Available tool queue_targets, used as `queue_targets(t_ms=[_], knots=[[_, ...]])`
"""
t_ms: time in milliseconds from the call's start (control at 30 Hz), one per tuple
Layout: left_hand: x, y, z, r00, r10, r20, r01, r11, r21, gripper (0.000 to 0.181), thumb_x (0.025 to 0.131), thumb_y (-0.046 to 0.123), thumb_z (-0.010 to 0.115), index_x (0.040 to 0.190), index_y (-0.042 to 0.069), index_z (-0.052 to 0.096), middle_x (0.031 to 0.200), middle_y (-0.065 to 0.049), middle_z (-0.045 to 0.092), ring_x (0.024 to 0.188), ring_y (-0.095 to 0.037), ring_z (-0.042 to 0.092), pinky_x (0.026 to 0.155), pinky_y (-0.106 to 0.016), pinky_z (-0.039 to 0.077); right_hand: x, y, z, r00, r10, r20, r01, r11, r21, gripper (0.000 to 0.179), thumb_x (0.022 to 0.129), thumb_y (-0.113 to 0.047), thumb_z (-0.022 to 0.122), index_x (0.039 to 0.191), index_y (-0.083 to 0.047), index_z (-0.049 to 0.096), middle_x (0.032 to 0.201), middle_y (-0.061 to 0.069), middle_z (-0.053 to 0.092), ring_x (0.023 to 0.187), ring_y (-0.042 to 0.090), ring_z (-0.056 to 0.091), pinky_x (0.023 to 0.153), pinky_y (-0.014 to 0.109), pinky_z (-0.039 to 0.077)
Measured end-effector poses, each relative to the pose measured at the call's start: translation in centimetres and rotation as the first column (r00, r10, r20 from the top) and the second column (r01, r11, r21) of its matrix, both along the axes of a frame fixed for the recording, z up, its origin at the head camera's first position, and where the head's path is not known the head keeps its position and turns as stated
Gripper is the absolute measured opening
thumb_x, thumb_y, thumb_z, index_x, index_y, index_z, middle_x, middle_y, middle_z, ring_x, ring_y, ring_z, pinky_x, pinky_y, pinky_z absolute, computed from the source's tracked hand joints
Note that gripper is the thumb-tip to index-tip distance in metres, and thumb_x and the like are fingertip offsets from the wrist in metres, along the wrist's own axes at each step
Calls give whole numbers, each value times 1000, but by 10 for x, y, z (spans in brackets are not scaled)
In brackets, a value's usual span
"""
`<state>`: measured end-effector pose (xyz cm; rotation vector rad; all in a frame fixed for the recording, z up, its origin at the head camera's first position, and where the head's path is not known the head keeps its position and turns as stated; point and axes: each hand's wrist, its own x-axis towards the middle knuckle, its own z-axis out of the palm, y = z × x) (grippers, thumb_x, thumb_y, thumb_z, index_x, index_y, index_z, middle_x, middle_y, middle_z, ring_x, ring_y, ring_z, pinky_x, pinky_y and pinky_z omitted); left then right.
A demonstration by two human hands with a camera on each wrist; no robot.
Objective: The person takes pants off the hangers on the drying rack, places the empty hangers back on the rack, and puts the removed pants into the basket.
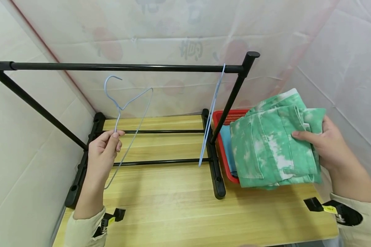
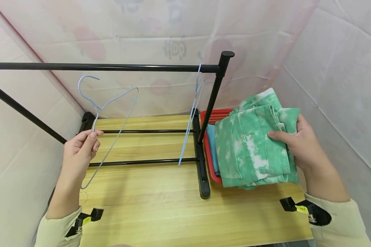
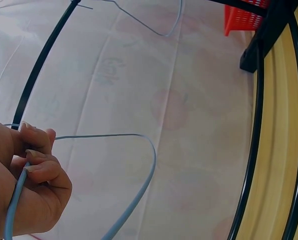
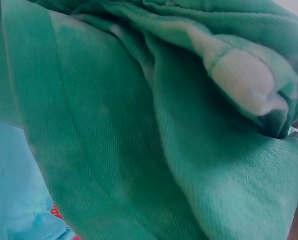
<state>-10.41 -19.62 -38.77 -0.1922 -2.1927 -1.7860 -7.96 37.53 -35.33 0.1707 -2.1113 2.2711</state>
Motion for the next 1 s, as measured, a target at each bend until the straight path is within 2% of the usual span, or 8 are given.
queue_targets(t_ms=[300, 500, 1000], knots=[[1, 0, 0, 1000, -17, -20, 17, 1000, -8, 29, 106, 22, 48, 108, 0, 66, 68, -5, 49, 48, -12, 30, 42, -31, 23, -11, 0, 3, 1000, -11, -21, 10, 998, -57, 55, 93, 19, 52, 135, -12, 38, 121, 5, 62, 89, 20, 73, 64, 36, 60], [-1, 2, 2, 999, -34, -32, 34, 999, -2, 29, 106, 22, 48, 108, 0, 66, 67, -5, 48, 48, -12, 29, 42, -31, 22, -17, -3, 3, 999, -44, 5, 45, 997, -62, 54, 92, 17, 56, 134, -13, 40, 120, 3, 62, 89, 18, 73, 65, 35, 60], [-3, 3, 2, 1000, -4, -14, 4, 1000, -26, 27, 106, 23, 49, 109, 2, 67, 69, -4, 50, 46, -12, 29, 40, -31, 24, -34, -6, 0, 998, -63, 12, 63, 996, -56, 55, 92, 15, 59, 133, -16, 41, 122, 4, 59, 89, 17, 72, 65, 34, 60]])
